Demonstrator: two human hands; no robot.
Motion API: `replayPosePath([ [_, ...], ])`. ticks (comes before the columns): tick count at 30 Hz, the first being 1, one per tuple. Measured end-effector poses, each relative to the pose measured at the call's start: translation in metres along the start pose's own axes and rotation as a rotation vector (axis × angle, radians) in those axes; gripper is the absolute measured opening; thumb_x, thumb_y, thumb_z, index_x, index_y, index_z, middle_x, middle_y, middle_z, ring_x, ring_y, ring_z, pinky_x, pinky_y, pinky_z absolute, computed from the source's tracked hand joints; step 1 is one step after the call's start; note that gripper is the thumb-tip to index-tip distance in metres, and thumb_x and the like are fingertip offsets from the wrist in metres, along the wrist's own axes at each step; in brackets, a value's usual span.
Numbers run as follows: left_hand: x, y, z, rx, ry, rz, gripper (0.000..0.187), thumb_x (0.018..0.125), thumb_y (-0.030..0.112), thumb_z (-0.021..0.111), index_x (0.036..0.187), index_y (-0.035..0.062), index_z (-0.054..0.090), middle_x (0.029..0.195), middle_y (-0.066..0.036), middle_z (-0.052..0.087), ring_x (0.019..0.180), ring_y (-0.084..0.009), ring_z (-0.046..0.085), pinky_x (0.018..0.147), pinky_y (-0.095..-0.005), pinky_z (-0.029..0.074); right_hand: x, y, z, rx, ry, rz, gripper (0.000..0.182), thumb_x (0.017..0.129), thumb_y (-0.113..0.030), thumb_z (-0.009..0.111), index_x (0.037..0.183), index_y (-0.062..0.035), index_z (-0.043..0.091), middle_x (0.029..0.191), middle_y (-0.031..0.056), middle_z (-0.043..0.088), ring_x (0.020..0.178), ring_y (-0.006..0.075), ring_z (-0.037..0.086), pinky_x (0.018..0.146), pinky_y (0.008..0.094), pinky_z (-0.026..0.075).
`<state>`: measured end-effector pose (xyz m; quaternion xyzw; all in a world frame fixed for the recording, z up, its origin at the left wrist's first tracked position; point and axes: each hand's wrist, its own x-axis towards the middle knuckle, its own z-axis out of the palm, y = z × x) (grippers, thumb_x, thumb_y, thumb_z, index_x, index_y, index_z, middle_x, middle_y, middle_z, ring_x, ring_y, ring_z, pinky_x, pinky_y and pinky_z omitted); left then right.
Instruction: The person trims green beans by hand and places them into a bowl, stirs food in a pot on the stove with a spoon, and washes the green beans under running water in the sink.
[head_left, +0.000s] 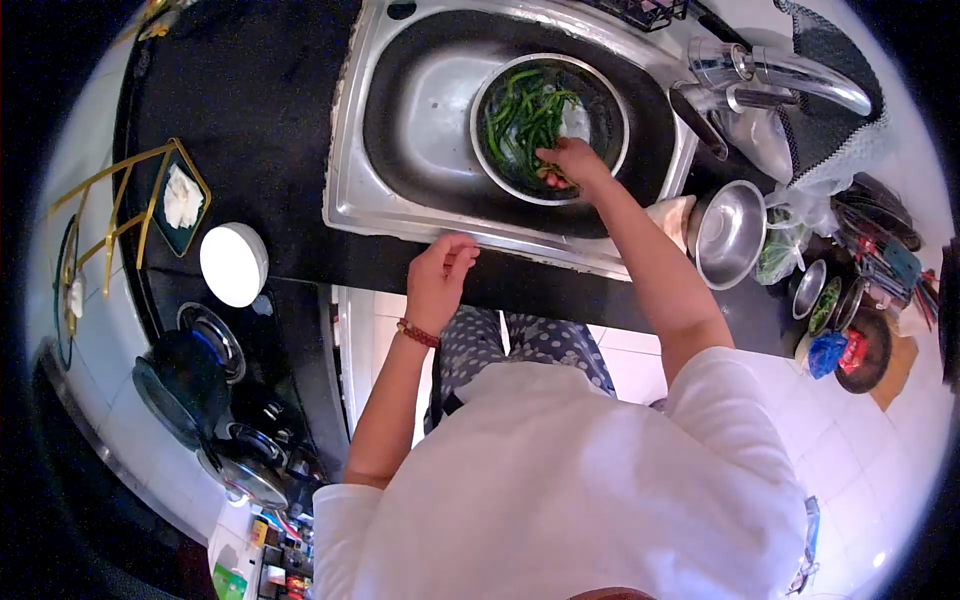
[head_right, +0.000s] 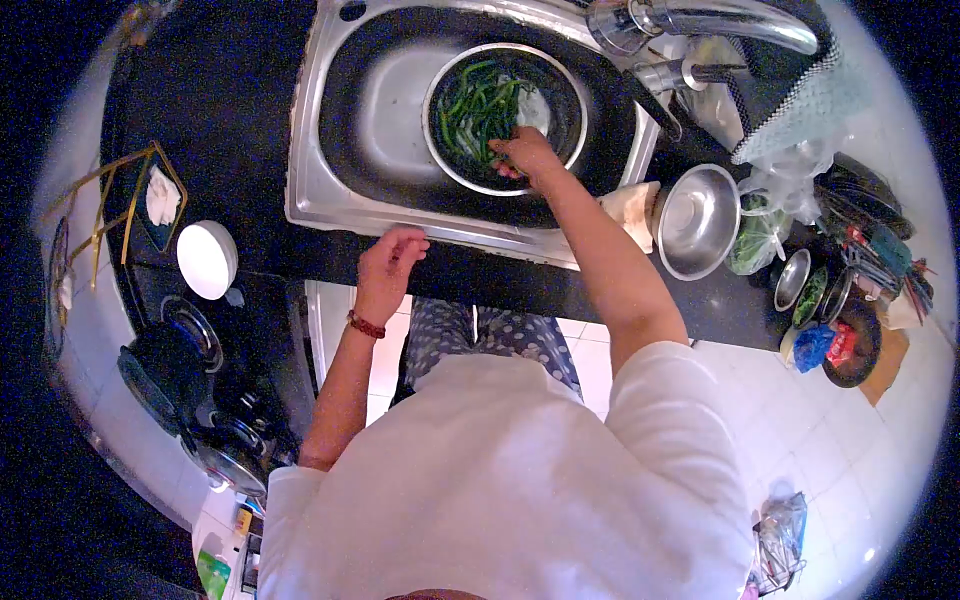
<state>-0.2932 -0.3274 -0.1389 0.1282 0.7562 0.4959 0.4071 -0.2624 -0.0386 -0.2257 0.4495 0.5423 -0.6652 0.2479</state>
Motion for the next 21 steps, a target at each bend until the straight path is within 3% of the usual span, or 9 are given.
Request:
replayPosePath([
  [1,0.004,-0.002,0.001,-0.026,-0.006,-0.017,0.015,0.094,0.010,0.054,0.103,0.0003,0.060,0.091,-0.010,0.068,0.084,-0.0159,0.067,0.077,-0.0273,0.053,-0.009,0.001,0.000,0.137,0.013,0.044,0.020,0.090,-0.016,0.060,0.101,-0.0002,0.055,0.098,0.0166,0.067,0.088,0.0217,0.067,0.064,0.0288,0.053],
  [4,0.016,0.008,0.007,-0.151,-0.042,-0.044,0.018,0.095,0.014,0.054,0.105,0.0002,0.061,0.093,-0.009,0.068,0.086,-0.0142,0.066,0.077,-0.0266,0.053,-0.029,0.010,0.003,0.579,-0.159,0.062,0.020,0.091,-0.021,0.059,0.104,-0.0045,0.057,0.110,0.0132,0.065,0.101,0.0215,0.064,0.075,0.0277,0.051],
  [5,0.023,0.008,0.013,-0.253,-0.056,-0.061,0.019,0.095,0.015,0.054,0.105,0.0007,0.061,0.093,-0.008,0.068,0.086,-0.0137,0.065,0.076,-0.0261,0.053,-0.038,0.011,0.005,0.633,-0.173,0.046,0.018,0.093,-0.021,0.057,0.103,-0.0065,0.059,0.118,0.0122,0.062,0.113,0.0214,0.058,0.090,0.0309,0.046],
  [8,0.043,0.026,0.029,-0.444,-0.117,-0.188,0.017,0.095,0.011,0.053,0.104,-0.0011,0.061,0.094,-0.008,0.068,0.082,-0.0132,0.065,0.071,-0.0243,0.053,-0.050,0.010,0.016,0.770,-0.247,0.032,0.017,0.093,-0.020,0.056,0.104,-0.0065,0.057,0.120,0.0115,0.062,0.116,0.0220,0.055,0.098,0.0353,0.041],
  [9,0.048,0.026,0.035,-0.538,-0.148,-0.226,0.019,0.095,0.014,0.054,0.106,0.0006,0.061,0.096,-0.007,0.068,0.081,-0.0125,0.065,0.069,-0.0235,0.052,-0.053,0.008,0.021,0.791,-0.261,0.027,0.018,0.095,-0.020,0.053,0.102,-0.0059,0.062,0.128,0.0125,0.056,0.126,0.0214,0.046,0.102,0.0364,0.036],
  [12,0.062,0.031,0.055,-0.519,-0.194,-0.279,0.022,0.094,0.019,0.056,0.106,0.0025,0.062,0.096,-0.005,0.068,0.080,-0.0112,0.065,0.067,-0.0225,0.051,-0.053,0.012,0.033,0.918,-0.274,-0.061,0.017,0.094,-0.017,0.055,0.103,-0.0036,0.060,0.130,0.0151,0.054,0.126,0.0241,0.047,0.103,0.0371,0.038],
  [13,0.062,0.034,0.059,-0.555,-0.215,-0.300,0.022,0.093,0.024,0.059,0.105,0.0056,0.064,0.095,-0.003,0.067,0.079,-0.0097,0.064,0.065,-0.0213,0.050,-0.051,0.014,0.038,0.994,-0.247,-0.116,0.041,0.091,-0.010,0.058,0.126,-0.0023,0.038,0.126,0.0200,0.054,0.120,0.0283,0.052,0.100,0.0391,0.042],
  [16,0.066,0.039,0.067,-0.589,-0.257,-0.424,0.025,0.093,0.027,0.059,0.109,0.0093,0.062,0.098,-0.001,0.067,0.082,-0.0092,0.064,0.069,-0.0223,0.050,-0.051,0.017,0.043,1.036,-0.229,-0.175,0.049,0.090,-0.006,0.059,0.130,-0.0016,0.032,0.125,0.0232,0.054,0.120,0.0312,0.051,0.101,0.0386,0.043],
  [21,0.065,0.037,0.066,-0.694,-0.278,-0.519,0.022,0.091,0.031,0.061,0.101,0.0116,0.063,0.091,0.002,0.067,0.076,-0.0052,0.060,0.067,-0.0215,0.048,-0.063,0.011,0.046,1.008,-0.134,-0.220,0.026,0.091,-0.007,0.057,0.115,-0.0037,0.048,0.114,0.0186,0.061,0.104,0.0258,0.061,0.084,0.0349,0.053],
])
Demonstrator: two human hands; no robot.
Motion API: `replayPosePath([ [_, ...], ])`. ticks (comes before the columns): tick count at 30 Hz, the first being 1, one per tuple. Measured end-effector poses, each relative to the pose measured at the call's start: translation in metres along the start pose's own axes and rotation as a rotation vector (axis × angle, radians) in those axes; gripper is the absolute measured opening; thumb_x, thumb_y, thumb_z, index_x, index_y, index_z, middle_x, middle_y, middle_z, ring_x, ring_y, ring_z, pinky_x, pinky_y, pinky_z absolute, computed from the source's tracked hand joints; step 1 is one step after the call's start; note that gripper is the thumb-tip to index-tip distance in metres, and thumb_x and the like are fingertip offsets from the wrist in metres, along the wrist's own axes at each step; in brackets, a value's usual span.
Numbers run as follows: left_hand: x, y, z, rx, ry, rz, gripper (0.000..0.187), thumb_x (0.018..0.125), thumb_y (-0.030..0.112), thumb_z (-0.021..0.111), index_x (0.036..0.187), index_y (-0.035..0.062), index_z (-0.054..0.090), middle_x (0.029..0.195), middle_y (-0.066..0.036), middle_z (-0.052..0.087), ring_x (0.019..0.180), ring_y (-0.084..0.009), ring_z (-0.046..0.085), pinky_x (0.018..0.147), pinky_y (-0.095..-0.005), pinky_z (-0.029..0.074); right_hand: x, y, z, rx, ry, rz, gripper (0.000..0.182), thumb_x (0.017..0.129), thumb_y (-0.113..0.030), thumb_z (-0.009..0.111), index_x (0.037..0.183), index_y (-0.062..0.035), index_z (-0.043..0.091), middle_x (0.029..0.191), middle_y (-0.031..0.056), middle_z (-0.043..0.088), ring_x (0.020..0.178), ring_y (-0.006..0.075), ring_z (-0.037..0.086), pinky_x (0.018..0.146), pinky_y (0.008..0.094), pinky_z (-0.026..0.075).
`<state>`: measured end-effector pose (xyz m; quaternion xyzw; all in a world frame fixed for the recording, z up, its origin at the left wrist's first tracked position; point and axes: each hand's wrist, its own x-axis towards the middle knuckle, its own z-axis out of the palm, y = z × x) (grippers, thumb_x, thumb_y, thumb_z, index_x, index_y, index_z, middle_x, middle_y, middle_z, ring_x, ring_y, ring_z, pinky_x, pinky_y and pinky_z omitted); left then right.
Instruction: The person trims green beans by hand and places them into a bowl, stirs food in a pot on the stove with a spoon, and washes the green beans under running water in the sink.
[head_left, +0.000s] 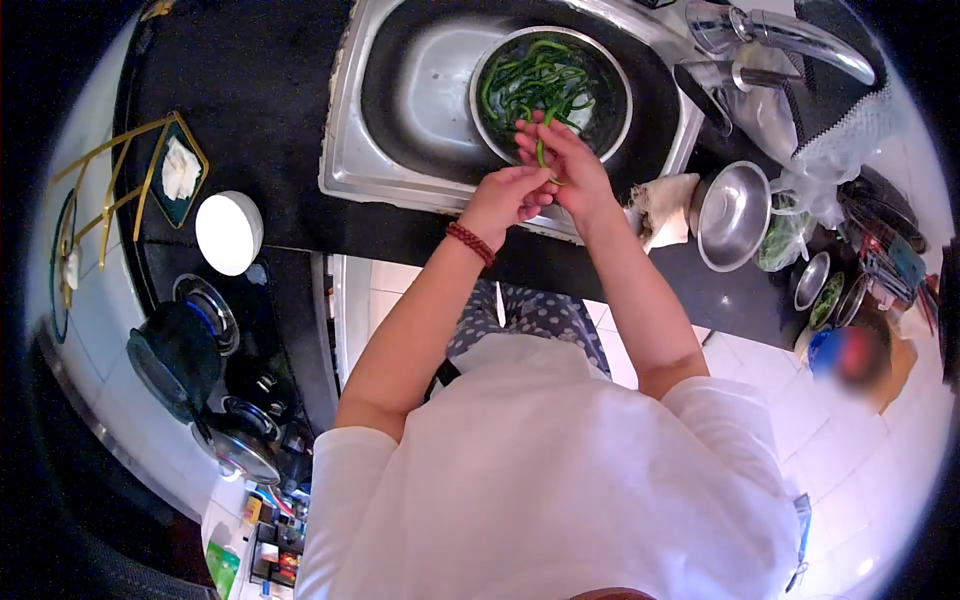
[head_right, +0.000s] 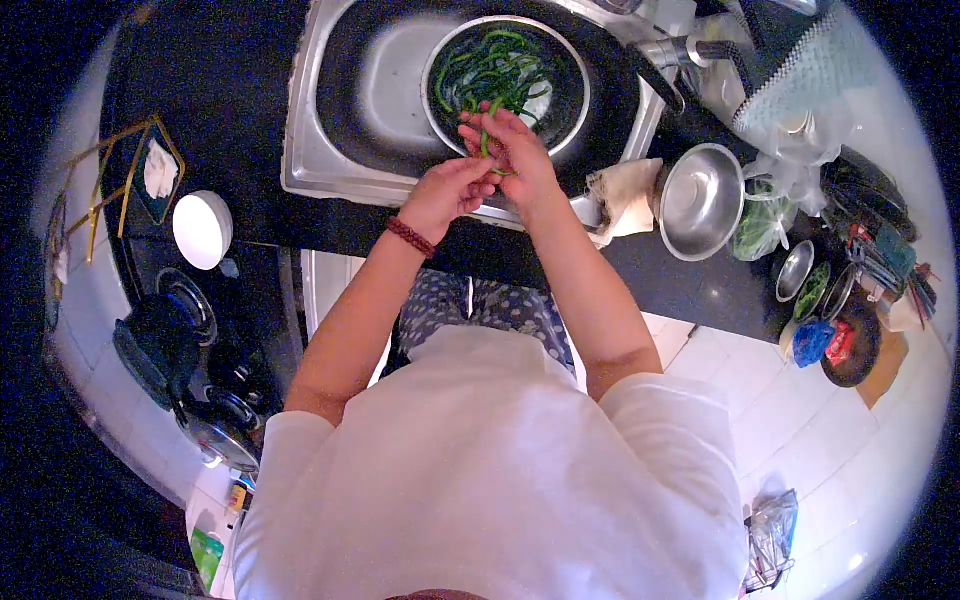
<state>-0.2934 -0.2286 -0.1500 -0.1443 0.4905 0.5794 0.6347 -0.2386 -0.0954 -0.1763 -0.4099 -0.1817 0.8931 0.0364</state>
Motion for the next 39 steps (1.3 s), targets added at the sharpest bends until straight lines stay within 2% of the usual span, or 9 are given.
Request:
replayPosePath([
  [8,-0.013,0.009,0.004,-0.020,-0.031,-0.047,0.019,0.091,0.031,0.059,0.093,0.0129,0.064,0.088,0.003,0.065,0.077,-0.0061,0.060,0.068,-0.0213,0.047,0.004,0.002,0.000,-0.025,0.055,-0.089,0.019,0.091,-0.005,0.055,0.110,-0.0050,0.052,0.098,0.0151,0.064,0.073,0.0167,0.060,0.060,0.0274,0.053],
  [19,0.000,0.004,-0.017,-0.017,-0.229,-0.188,0.017,0.090,0.026,0.062,0.089,0.0088,0.063,0.081,0.000,0.064,0.073,-0.0114,0.062,0.070,-0.0254,0.052,-0.009,0.005,0.027,-0.217,0.177,-0.118,0.019,0.092,-0.005,0.053,0.111,-0.0036,0.054,0.083,0.0093,0.060,0.058,0.0070,0.045,0.043,0.0170,0.032],
  [23,0.004,0.006,-0.018,0.079,-0.235,-0.286,0.017,0.090,0.025,0.063,0.089,0.0083,0.064,0.080,0.000,0.063,0.073,-0.0121,0.062,0.071,-0.0264,0.053,-0.017,0.002,0.044,-0.528,0.167,-0.271,0.021,0.093,-0.010,0.054,0.113,-0.0059,0.055,0.080,0.0031,0.062,0.056,0.0046,0.044,0.044,0.0152,0.033],
  [27,-0.004,0.023,-0.011,0.250,-0.016,-0.111,0.021,0.084,0.021,0.069,0.087,0.0006,0.064,0.077,-0.005,0.064,0.067,-0.0141,0.064,0.062,-0.0252,0.055,0.011,-0.008,0.008,-0.753,0.244,-0.400,0.027,0.092,-0.012,0.056,0.118,-0.0043,0.054,0.081,0.0035,0.063,0.062,0.0059,0.054,0.050,0.0187,0.042],
  [29,0.001,0.032,-0.027,0.290,0.108,0.063,0.019,0.080,0.014,0.073,0.088,-0.0010,0.064,0.078,-0.007,0.066,0.066,-0.0134,0.064,0.060,-0.0253,0.055,0.041,-0.005,-0.046,-1.474,0.415,-0.616,0.040,0.090,-0.015,0.061,0.125,-0.0004,0.049,0.086,0.0078,0.066,0.070,0.0144,0.061,0.063,0.0266,0.050],
  [33,0.021,0.048,-0.074,0.444,0.485,0.473,0.016,0.080,0.010,0.072,0.091,0.0014,0.064,0.085,-0.009,0.067,0.072,-0.0141,0.065,0.060,-0.0255,0.054,0.054,-0.001,-0.044,-1.295,0.224,-0.472,0.032,0.091,-0.022,0.060,0.114,0.0004,0.057,0.091,0.0082,0.067,0.075,0.0160,0.063,0.066,0.0279,0.050],
  [34,0.024,0.057,-0.082,0.209,0.425,0.374,0.013,0.083,0.012,0.068,0.092,0.0018,0.065,0.088,-0.008,0.068,0.076,-0.0144,0.065,0.065,-0.0260,0.054,0.048,-0.002,-0.029,-1.248,0.179,-0.432,0.031,0.092,-0.024,0.060,0.111,0.0006,0.060,0.092,0.0083,0.067,0.076,0.0164,0.063,0.066,0.0282,0.050],
  [37,0.030,0.074,-0.088,0.034,0.429,0.236,0.015,0.088,0.014,0.062,0.095,0.0014,0.065,0.090,-0.008,0.068,0.079,-0.0155,0.066,0.072,-0.0267,0.054,0.067,0.017,-0.015,-0.492,0.108,0.195,0.023,0.094,-0.019,0.053,0.098,0.0000,0.066,0.086,0.0091,0.067,0.071,0.0170,0.064,0.066,0.0286,0.053],
  [39,0.037,0.070,-0.096,-0.058,0.382,0.201,0.026,0.093,0.022,0.055,0.106,0.0003,0.062,0.102,-0.010,0.066,0.092,-0.0189,0.064,0.081,-0.0292,0.052,0.107,0.039,-0.046,-0.552,0.311,0.030,0.023,0.092,-0.020,0.053,0.098,-0.0007,0.066,0.087,0.0120,0.067,0.072,0.0184,0.063,0.063,0.0303,0.054],
])
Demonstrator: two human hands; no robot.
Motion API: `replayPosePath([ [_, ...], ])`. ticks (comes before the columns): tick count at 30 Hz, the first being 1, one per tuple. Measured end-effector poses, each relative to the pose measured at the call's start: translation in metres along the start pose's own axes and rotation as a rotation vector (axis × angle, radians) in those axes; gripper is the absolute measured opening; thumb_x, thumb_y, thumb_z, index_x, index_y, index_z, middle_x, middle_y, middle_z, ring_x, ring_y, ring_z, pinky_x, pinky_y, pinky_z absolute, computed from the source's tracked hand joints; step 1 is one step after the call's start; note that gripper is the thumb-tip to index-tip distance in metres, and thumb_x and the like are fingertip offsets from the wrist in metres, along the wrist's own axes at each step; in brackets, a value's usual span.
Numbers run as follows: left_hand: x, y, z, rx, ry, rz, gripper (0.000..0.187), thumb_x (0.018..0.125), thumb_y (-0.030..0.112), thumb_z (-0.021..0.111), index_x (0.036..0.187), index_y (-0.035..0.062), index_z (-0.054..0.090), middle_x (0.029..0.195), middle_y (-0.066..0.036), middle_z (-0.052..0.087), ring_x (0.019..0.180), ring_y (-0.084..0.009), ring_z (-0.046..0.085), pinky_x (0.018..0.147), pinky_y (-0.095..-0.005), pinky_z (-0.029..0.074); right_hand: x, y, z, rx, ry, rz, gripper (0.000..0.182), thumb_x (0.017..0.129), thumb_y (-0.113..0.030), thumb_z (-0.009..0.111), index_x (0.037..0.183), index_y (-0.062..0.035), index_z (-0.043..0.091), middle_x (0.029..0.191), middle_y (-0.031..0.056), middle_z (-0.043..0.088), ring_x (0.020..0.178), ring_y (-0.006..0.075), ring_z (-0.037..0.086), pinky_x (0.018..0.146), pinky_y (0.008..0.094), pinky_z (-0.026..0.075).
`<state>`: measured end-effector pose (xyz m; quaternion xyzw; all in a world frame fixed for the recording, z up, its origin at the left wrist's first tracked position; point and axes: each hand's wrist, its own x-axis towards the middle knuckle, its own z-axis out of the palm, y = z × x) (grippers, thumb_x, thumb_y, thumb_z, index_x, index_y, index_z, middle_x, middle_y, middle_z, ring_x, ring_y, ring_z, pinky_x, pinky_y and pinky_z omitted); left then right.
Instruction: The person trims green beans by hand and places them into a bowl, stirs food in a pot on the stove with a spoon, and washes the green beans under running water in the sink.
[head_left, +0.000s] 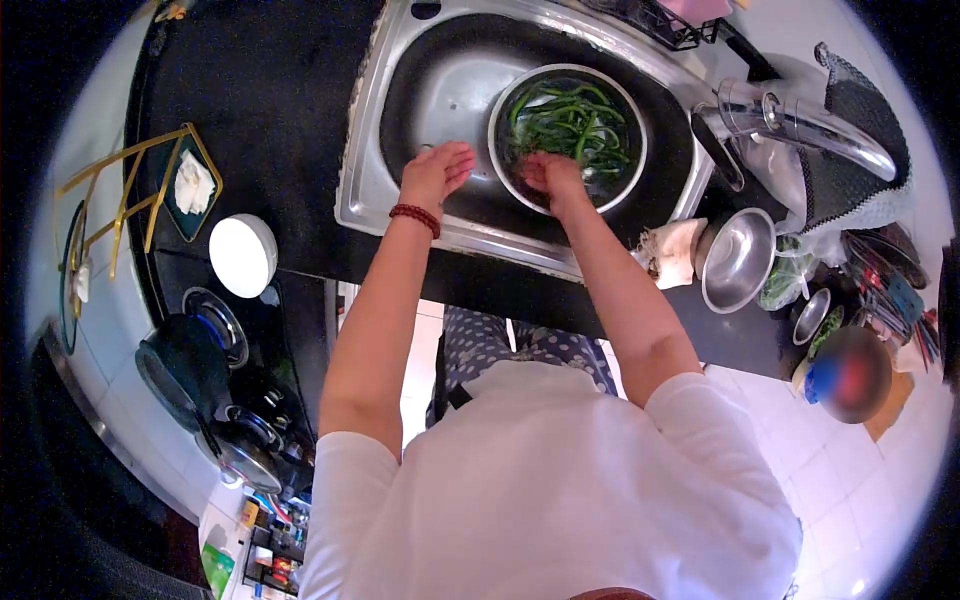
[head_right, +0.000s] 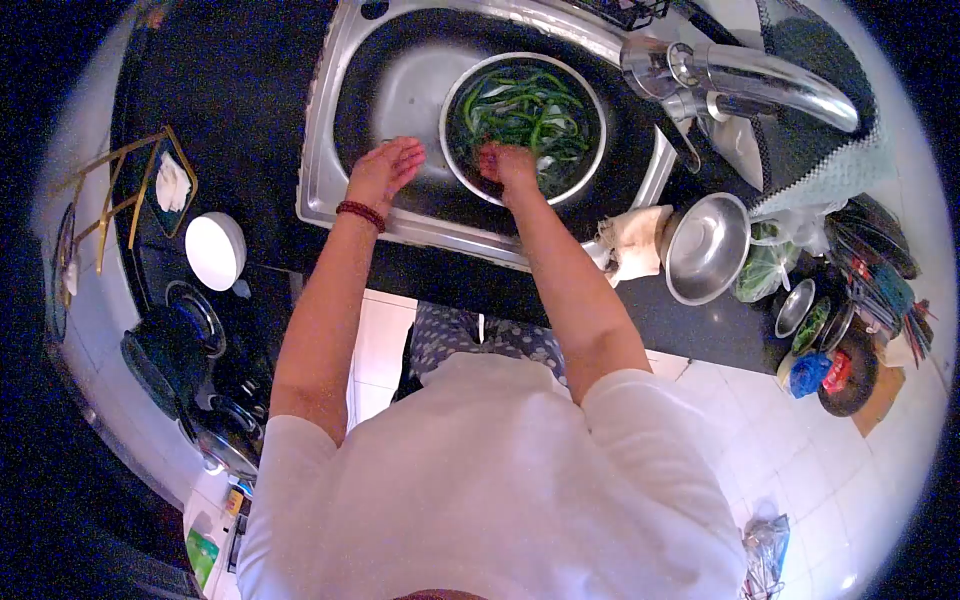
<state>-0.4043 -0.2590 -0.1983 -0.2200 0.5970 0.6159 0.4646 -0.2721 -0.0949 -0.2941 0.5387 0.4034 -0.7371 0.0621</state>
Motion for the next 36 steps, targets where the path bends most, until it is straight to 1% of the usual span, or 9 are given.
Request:
replayPosePath([
  [3,0.008,-0.005,-0.004,-0.167,-0.016,-0.102,0.035,0.097,0.026,0.048,0.118,-0.0013,0.056,0.117,-0.014,0.061,0.106,-0.0223,0.060,0.090,-0.0324,0.049,0.022,0.013,0.004,-0.031,0.265,-0.118,0.024,0.091,-0.022,0.052,0.097,-0.0027,0.064,0.086,0.0153,0.065,0.071,0.0215,0.063,0.056,0.0330,0.054],
  [6,0.014,-0.006,0.001,-0.246,-0.026,-0.140,0.038,0.097,0.027,0.047,0.119,-0.0022,0.055,0.119,-0.015,0.059,0.108,-0.0240,0.059,0.093,-0.0352,0.047,0.013,0.006,0.001,0.387,0.019,0.219,0.024,0.091,-0.021,0.050,0.097,-0.0028,0.064,0.089,0.0169,0.065,0.075,0.0235,0.064,0.055,0.0350,0.055],
  [12,0.040,-0.027,-0.004,-0.355,-0.199,-0.132,0.030,0.097,0.022,0.048,0.110,-0.0024,0.059,0.103,-0.014,0.064,0.097,-0.0248,0.062,0.084,-0.0347,0.051,-0.109,-0.063,0.066,0.190,-0.568,-0.048,0.032,0.097,-0.024,0.048,0.112,0.0009,0.060,0.103,0.0117,0.065,0.095,0.0196,0.063,0.085,0.0292,0.051],
  [21,0.049,-0.034,-0.019,-0.351,-0.144,-0.220,0.022,0.093,0.030,0.059,0.085,0.0086,0.058,0.062,0.004,0.047,0.051,-0.0077,0.047,0.048,-0.0181,0.043,-0.040,-0.019,0.018,-0.042,0.046,-0.175,0.022,0.096,-0.018,0.048,0.101,-0.0046,0.065,0.087,0.0042,0.065,0.075,0.0137,0.060,0.068,0.0241,0.048],
  [24,0.040,-0.027,-0.016,-0.290,-0.169,-0.236,0.027,0.092,0.035,0.060,0.078,0.0125,0.052,0.061,0.003,0.050,0.051,-0.0087,0.050,0.046,-0.0178,0.042,-0.009,-0.009,0.014,0.064,0.162,0.057,0.021,0.095,-0.020,0.050,0.100,-0.0055,0.064,0.087,0.0051,0.065,0.075,0.0157,0.061,0.070,0.0271,0.050],
  [28,0.027,-0.019,0.019,-0.090,0.083,-0.076,0.024,0.094,0.031,0.054,0.082,0.0108,0.055,0.068,0.001,0.057,0.058,-0.0101,0.054,0.050,-0.0210,0.041,-0.042,-0.041,0.026,0.291,-0.290,0.164,0.023,0.095,-0.024,0.052,0.098,-0.0037,0.063,0.088,0.0077,0.066,0.080,0.0201,0.063,0.074,0.0307,0.053],
  [32,0.028,-0.024,0.027,0.135,0.090,0.121,0.014,0.091,0.020,0.057,0.094,0.0059,0.059,0.079,-0.004,0.064,0.068,-0.0152,0.061,0.058,-0.0267,0.048,-0.030,-0.051,0.008,-0.515,-0.165,-0.416,0.023,0.090,-0.027,0.059,0.095,-0.0058,0.066,0.088,0.0108,0.066,0.079,0.0260,0.064,0.072,0.0372,0.053],
  [34,0.021,-0.026,0.024,0.381,0.131,0.346,0.013,0.089,0.014,0.058,0.097,0.0046,0.060,0.083,-0.007,0.066,0.073,-0.0189,0.064,0.063,-0.0306,0.050,-0.050,-0.089,0.003,-1.248,0.232,-0.979,0.044,0.076,-0.020,0.070,0.116,-0.0076,0.056,0.111,0.0144,0.057,0.102,0.0334,0.056,0.085,0.0407,0.048],
  [36,0.019,-0.034,0.016,0.743,0.148,0.658,0.013,0.087,0.011,0.059,0.098,0.0044,0.059,0.087,-0.010,0.067,0.076,-0.0229,0.066,0.068,-0.0346,0.051,-0.038,-0.105,-0.001,-1.470,0.224,-1.244,0.056,0.076,-0.019,0.071,0.125,-0.0074,0.046,0.117,0.0160,0.053,0.111,0.0318,0.052,0.091,0.0442,0.045],
])
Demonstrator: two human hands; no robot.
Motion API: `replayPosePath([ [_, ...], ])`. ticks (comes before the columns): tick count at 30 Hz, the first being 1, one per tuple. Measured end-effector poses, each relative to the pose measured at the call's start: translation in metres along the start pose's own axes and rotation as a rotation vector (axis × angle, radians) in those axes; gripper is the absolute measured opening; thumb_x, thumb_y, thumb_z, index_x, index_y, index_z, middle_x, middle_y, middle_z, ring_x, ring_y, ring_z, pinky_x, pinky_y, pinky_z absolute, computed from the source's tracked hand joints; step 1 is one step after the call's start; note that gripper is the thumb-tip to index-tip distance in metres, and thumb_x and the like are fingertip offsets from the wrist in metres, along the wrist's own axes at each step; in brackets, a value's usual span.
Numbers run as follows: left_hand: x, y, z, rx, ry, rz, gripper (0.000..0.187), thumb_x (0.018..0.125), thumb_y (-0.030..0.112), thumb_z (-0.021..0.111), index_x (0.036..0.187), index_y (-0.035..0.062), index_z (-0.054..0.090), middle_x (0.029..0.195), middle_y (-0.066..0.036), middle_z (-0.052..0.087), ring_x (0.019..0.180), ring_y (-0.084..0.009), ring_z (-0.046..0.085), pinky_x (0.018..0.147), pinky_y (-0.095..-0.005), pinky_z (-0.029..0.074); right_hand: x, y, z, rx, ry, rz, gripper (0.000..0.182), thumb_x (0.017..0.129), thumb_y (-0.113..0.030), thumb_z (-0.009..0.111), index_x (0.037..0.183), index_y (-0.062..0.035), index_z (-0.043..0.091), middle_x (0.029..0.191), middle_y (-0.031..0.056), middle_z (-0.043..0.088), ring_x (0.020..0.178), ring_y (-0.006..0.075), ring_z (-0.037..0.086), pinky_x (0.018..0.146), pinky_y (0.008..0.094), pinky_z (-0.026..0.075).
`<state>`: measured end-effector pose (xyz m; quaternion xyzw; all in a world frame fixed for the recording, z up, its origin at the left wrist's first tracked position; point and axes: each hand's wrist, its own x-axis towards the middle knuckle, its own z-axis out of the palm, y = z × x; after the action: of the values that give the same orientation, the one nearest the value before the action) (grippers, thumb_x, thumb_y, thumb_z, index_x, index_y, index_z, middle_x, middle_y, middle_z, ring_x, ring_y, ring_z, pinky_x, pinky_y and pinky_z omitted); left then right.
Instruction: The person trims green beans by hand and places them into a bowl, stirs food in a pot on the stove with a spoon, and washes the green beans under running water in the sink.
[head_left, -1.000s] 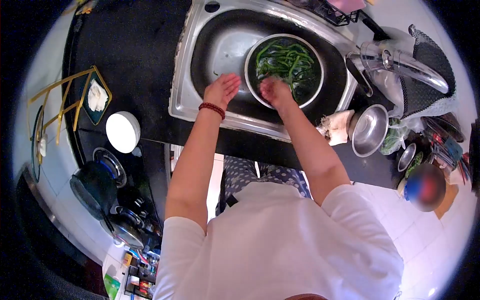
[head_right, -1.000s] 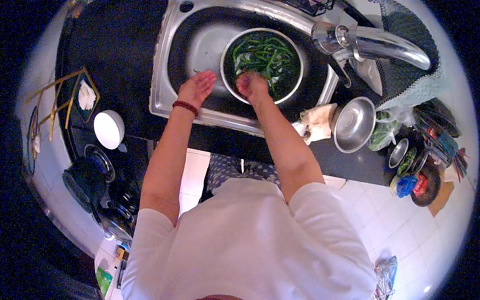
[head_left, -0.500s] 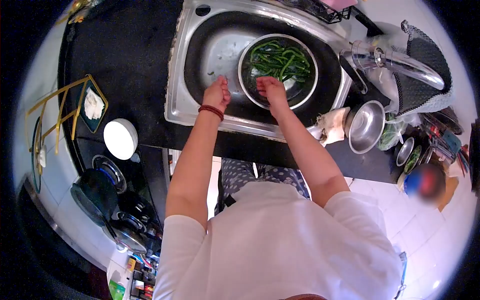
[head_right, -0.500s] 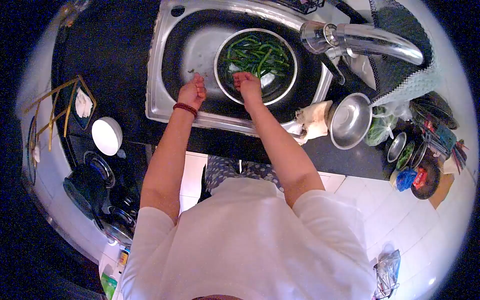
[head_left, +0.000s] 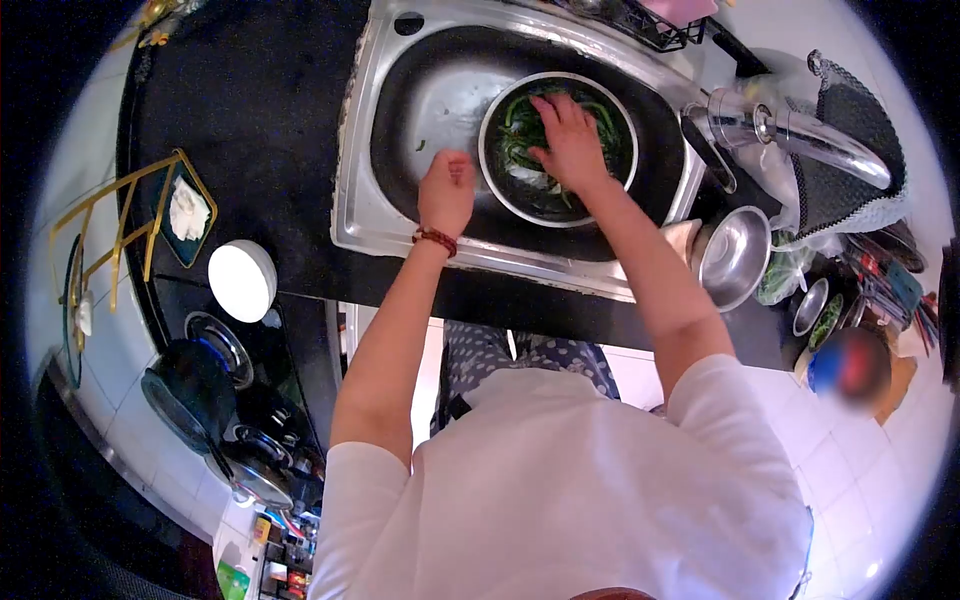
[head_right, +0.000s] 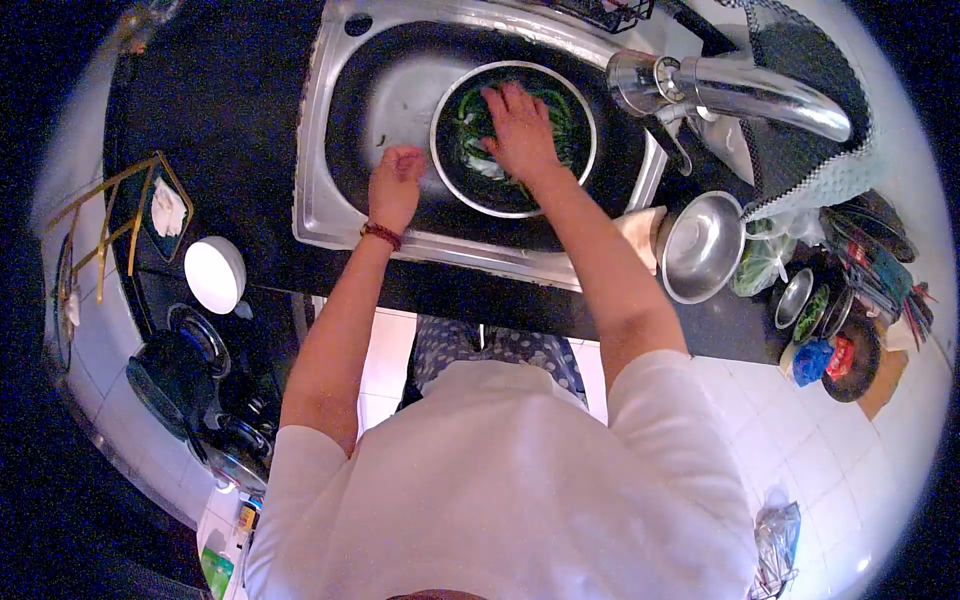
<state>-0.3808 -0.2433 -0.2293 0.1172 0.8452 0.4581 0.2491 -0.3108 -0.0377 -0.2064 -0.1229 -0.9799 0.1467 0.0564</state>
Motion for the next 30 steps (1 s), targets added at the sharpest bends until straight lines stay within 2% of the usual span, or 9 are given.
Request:
replayPosePath([
  [6,-0.027,0.018,-0.010,0.243,-0.075,0.118,0.011,0.086,0.010,0.057,0.096,0.0063,0.058,0.092,-0.014,0.063,0.081,-0.0326,0.063,0.071,-0.0419,0.050,0.013,0.034,0.066,-0.123,-0.477,0.136,0.050,0.078,-0.021,0.067,0.120,-0.0049,0.046,0.113,0.0187,0.057,0.103,0.0356,0.059,0.078,0.0485,0.052],
  [7,-0.031,0.019,-0.012,0.254,-0.083,0.131,0.011,0.086,0.009,0.057,0.096,0.0063,0.058,0.092,-0.014,0.062,0.081,-0.0326,0.062,0.071,-0.0420,0.050,0.013,0.037,0.069,-0.105,-0.389,0.126,0.045,0.080,-0.024,0.064,0.117,-0.0046,0.049,0.103,0.0196,0.062,0.091,0.0355,0.065,0.069,0.0469,0.054],
  [10,-0.037,0.018,-0.014,0.291,-0.103,0.171,0.011,0.086,0.008,0.056,0.096,0.0060,0.057,0.094,-0.013,0.062,0.084,-0.0327,0.061,0.073,-0.0421,0.050,0.009,0.038,0.046,-0.041,-0.436,0.154,0.040,0.084,-0.031,0.061,0.113,-0.0046,0.053,0.095,0.0191,0.065,0.084,0.0336,0.066,0.068,0.0453,0.054],
  [16,-0.042,0.027,-0.019,0.372,-0.116,0.248,0.013,0.087,0.011,0.055,0.099,0.0060,0.057,0.098,-0.013,0.062,0.091,-0.0329,0.060,0.077,-0.0409,0.049,0.019,0.005,-0.020,-0.023,-0.498,0.467,0.055,0.078,-0.048,0.065,0.110,-0.0046,0.057,0.096,0.0191,0.066,0.086,0.0337,0.066,0.073,0.0448,0.054],
  [17,-0.044,0.030,-0.022,0.388,-0.121,0.248,0.013,0.087,0.011,0.054,0.099,0.0063,0.057,0.098,-0.013,0.061,0.092,-0.0327,0.060,0.078,-0.0409,0.049,0.013,0.006,-0.017,0.069,-0.408,0.480,0.065,0.075,-0.051,0.067,0.120,-0.0058,0.053,0.114,0.0224,0.059,0.104,0.0351,0.060,0.083,0.0468,0.050],
  [20,-0.049,0.023,-0.023,0.414,-0.024,0.270,0.010,0.084,0.008,0.055,0.094,0.0074,0.056,0.092,-0.010,0.060,0.089,-0.0305,0.059,0.075,-0.0413,0.049,-0.019,0.012,-0.002,-0.004,-0.090,0.238,0.072,0.075,-0.052,0.068,0.126,-0.0053,0.048,0.124,0.0217,0.050,0.113,0.0383,0.051,0.086,0.0473,0.047],
  [22,-0.049,0.027,-0.020,0.424,-0.046,0.279,0.010,0.083,0.008,0.055,0.094,0.0078,0.056,0.092,-0.009,0.059,0.089,-0.0298,0.059,0.075,-0.0409,0.049,-0.040,-0.004,0.002,-0.074,-0.197,0.229,0.097,0.070,-0.051,0.073,0.143,-0.0096,0.026,0.134,0.0216,0.040,0.116,0.0428,0.047,0.088,0.0522,0.045],
  [24,-0.050,0.029,-0.018,0.428,-0.048,0.286,0.010,0.082,0.008,0.055,0.093,0.0082,0.056,0.091,-0.008,0.059,0.088,-0.0294,0.059,0.074,-0.0406,0.049,-0.047,-0.009,0.017,-0.066,-0.466,0.356,0.098,0.072,-0.047,0.072,0.145,-0.0064,0.021,0.136,0.0232,0.036,0.115,0.0429,0.048,0.085,0.0490,0.048],
  [30,-0.051,0.023,-0.017,0.450,-0.029,0.288,0.011,0.080,0.008,0.057,0.091,0.0091,0.056,0.088,-0.008,0.059,0.083,-0.0292,0.060,0.070,-0.0409,0.050,-0.013,0.026,0.066,-0.022,-0.384,0.324,0.076,0.081,-0.048,0.063,0.131,0.0039,0.038,0.106,0.0243,0.060,0.085,0.0350,0.065,0.062,0.0419,0.054],
])
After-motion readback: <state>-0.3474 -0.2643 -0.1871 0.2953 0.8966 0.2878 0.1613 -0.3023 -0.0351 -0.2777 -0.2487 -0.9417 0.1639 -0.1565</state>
